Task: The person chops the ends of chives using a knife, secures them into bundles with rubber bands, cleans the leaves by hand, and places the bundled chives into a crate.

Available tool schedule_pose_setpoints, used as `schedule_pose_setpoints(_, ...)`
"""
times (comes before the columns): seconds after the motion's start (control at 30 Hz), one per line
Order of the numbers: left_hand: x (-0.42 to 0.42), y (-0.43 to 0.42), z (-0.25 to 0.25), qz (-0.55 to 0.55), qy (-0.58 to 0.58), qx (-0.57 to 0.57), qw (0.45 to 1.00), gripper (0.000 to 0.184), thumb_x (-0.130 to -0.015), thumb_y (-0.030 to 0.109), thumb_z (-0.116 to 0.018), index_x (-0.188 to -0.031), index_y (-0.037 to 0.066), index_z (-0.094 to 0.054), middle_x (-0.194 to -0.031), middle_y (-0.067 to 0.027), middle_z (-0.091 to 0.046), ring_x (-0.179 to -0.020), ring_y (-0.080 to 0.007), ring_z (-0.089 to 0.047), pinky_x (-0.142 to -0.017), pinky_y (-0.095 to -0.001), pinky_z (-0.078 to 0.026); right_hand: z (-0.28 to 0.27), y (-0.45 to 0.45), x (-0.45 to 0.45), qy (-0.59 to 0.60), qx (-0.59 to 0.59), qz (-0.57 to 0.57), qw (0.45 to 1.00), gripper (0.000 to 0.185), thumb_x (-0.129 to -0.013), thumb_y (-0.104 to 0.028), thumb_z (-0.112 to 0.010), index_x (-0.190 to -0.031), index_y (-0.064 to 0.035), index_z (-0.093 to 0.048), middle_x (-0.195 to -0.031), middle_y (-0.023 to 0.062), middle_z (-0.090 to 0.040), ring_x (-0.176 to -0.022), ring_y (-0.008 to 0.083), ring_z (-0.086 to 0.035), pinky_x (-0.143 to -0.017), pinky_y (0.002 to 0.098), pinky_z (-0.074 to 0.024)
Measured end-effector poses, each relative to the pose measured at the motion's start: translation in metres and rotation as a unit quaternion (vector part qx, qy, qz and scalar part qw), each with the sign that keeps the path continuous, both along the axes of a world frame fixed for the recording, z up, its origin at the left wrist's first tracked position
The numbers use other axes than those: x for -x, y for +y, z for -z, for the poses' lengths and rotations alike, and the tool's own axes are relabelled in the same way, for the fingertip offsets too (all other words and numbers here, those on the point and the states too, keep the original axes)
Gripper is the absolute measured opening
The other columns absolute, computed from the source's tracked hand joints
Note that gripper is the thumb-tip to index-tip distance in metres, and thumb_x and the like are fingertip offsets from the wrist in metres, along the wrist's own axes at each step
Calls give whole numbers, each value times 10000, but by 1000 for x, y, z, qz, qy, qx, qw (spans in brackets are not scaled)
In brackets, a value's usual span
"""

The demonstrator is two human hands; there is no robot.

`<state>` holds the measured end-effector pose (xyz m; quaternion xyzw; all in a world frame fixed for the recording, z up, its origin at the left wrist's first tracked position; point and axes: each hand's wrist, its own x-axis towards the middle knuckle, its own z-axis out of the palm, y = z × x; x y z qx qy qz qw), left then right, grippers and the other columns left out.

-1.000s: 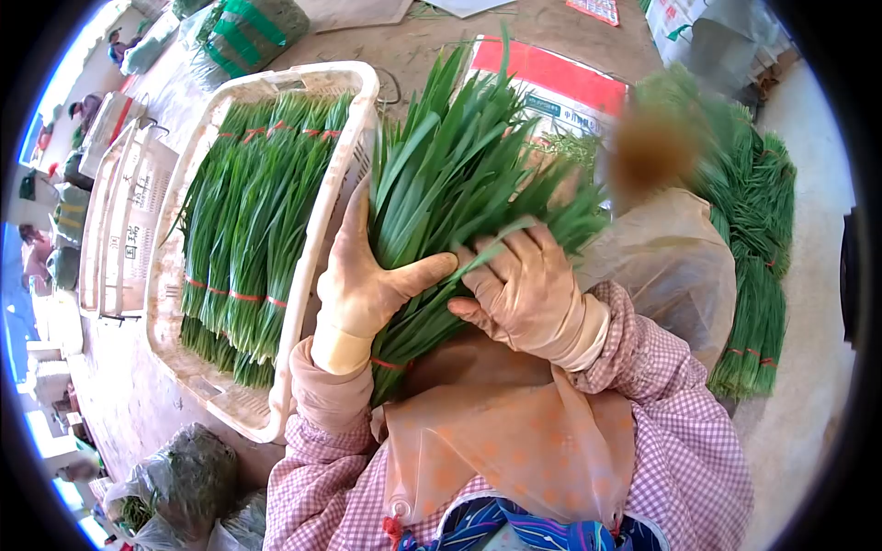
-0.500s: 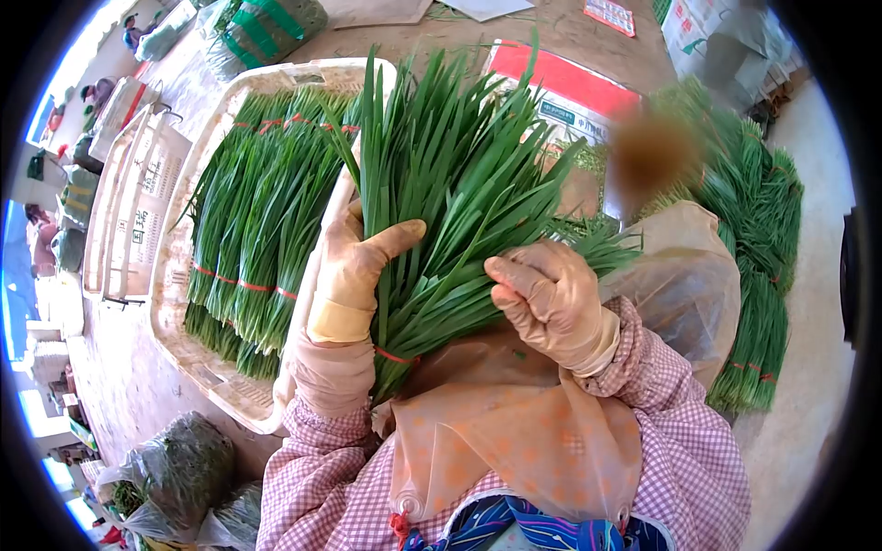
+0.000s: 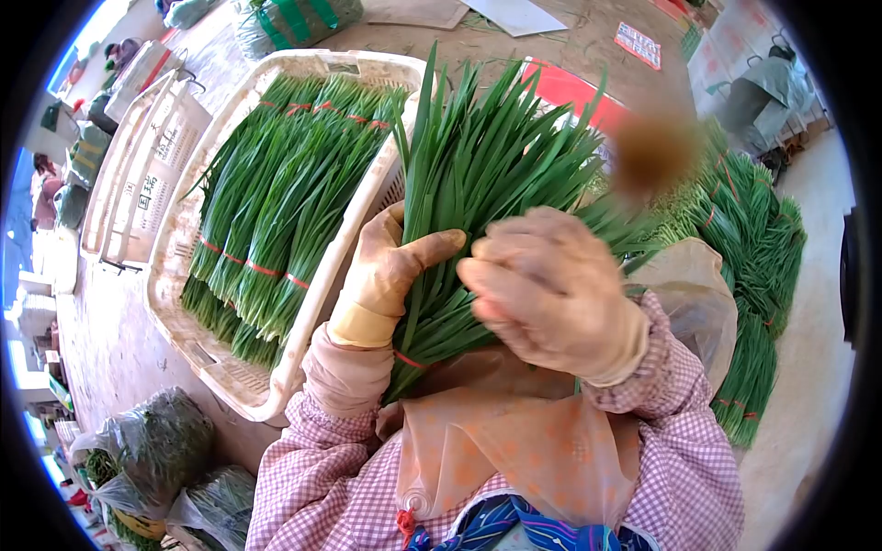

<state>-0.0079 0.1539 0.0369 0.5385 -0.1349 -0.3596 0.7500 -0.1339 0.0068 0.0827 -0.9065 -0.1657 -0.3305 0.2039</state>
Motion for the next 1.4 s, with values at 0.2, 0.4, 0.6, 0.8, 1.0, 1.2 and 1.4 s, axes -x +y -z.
schedule_pose_setpoints(0.2, 2, 23, 2, -95, -74, -38, 992, 423, -737, 144, -768, -1113, -9, -651, -1020, -145, -688, -918, -240, -653, -836, -335, -515, 46, 13, -14, 142, 157, 73, 975, 341, -855, -302, -655, -1053, -27, -610, -930, 149, -597, -864, 316, -589, -766, 433, -470)
schedule_pose_setpoints(0.4, 36, -10, 15, -149, -245, -15, 958, 347, -676, 99, -706, -1012, 18, -684, -890, -197, -687, -863, -302, -664, -799, -376, -508, 70, -29, 40, 147, 97, 92, 980, 376, -981, -229, -525, -1236, 47, -544, -1192, 266, -576, -1052, 465, -550, -930, 544, -419)
schedule_pose_setpoints(0.6, 35, 6, 0, -136, -177, -43, 974, 343, -682, 77, -694, -1014, -5, -666, -897, -205, -684, -878, -325, -666, -802, -382, -507, 47, -55, 21, 349, 15, 99, 932, 602, -872, -383, -668, -1266, 43, -508, -1158, 255, -572, -1037, 369, -568, -908, 414, -442)
schedule_pose_setpoints(0.8, 45, 13, 7, -172, -223, 2, 960, 337, -685, 99, -693, -1007, 10, -652, -939, -212, -670, -938, -363, -641, -818, -403, -498, 15, -43, 20, 445, -10, 67, 893, 689, -764, -240, -752, -1333, 13, -456, -1240, 226, -567, -1126, 328, -570, -936, 382, -461)
schedule_pose_setpoints(1.0, 52, 48, -6, -173, -514, -102, 834, 891, -647, 466, -829, -1325, -6, -494, -1310, -225, -504, -1236, -374, -473, -1027, -444, -386, 73, -75, 27, 439, 94, 9, 893, 605, -815, -104, -707, -1357, -24, -452, -1361, 211, -498, -1276, 317, -477, -1042, 397, -394)
schedule_pose_setpoints(1.2, 41, 126, -23, 112, -597, -320, 727, 1066, -552, 410, -867, -1368, -91, -398, -1153, -239, -583, -1124, -362, -548, -997, -445, -384, 71, -23, 37, 274, -53, -28, 960, 644, -728, -162, -794, -1295, -21, -523, -1304, 201, -538, -1218, 351, -507, -1038, 424, -400)
schedule_pose_setpoints(1.4, 47, 89, 1, 164, -533, -355, 750, 1083, -565, 312, -886, -1415, -60, -328, -1111, -236, -621, -1056, -386, -600, -921, -413, -477, 127, -112, 51, 186, 157, 199, 949, 462, -767, -119, -710, -1217, -82, -612, -1154, 135, -654, -1031, 334, -611, -848, 383, -504)
